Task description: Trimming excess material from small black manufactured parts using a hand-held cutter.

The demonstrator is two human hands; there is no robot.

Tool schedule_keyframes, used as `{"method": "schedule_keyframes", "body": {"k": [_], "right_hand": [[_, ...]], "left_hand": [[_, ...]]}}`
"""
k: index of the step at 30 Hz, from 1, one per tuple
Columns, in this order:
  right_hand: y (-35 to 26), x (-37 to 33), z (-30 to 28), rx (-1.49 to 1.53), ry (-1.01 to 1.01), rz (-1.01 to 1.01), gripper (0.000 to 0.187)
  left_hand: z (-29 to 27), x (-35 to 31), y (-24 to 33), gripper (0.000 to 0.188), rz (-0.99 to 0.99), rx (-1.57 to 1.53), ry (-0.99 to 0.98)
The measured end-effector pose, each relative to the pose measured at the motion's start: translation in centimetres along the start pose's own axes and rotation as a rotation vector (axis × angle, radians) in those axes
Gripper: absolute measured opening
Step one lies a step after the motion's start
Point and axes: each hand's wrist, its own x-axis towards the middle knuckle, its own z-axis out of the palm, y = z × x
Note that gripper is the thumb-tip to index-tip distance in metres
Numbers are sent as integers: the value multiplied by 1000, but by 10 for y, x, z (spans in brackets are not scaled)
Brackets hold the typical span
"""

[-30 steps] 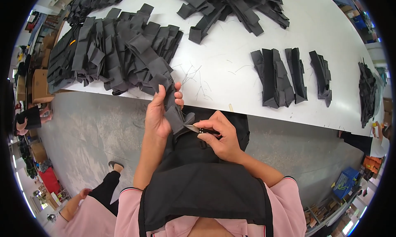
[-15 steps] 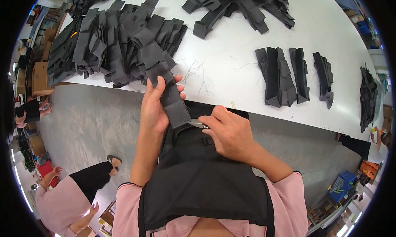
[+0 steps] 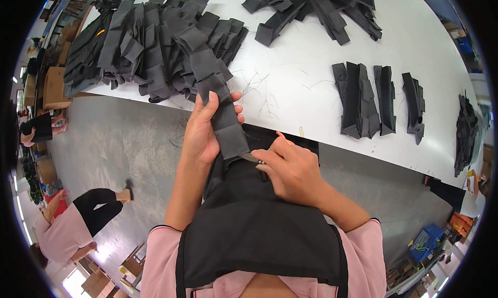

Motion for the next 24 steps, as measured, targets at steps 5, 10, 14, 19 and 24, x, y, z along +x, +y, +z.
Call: {"method": "schedule_keyframes", "body": {"k": [5, 10, 14, 19, 24], "right_hand": [[-2, 8, 9, 89, -40, -43, 31], [-1, 12, 12, 54, -108, -65, 30], [-1, 9, 10, 12, -101, -77, 30], [-3, 7, 4, 89, -65, 23, 29], [1, 10, 8, 31, -74, -73, 31]], "left_hand": [[4, -1, 1, 36, -22, 36, -41], [3, -1, 2, 36, -38, 32, -42], [4, -1, 3, 35, -63, 10, -29], [3, 0, 2, 34, -80, 4, -31], [7, 4, 0, 34, -90, 14, -55]]}}
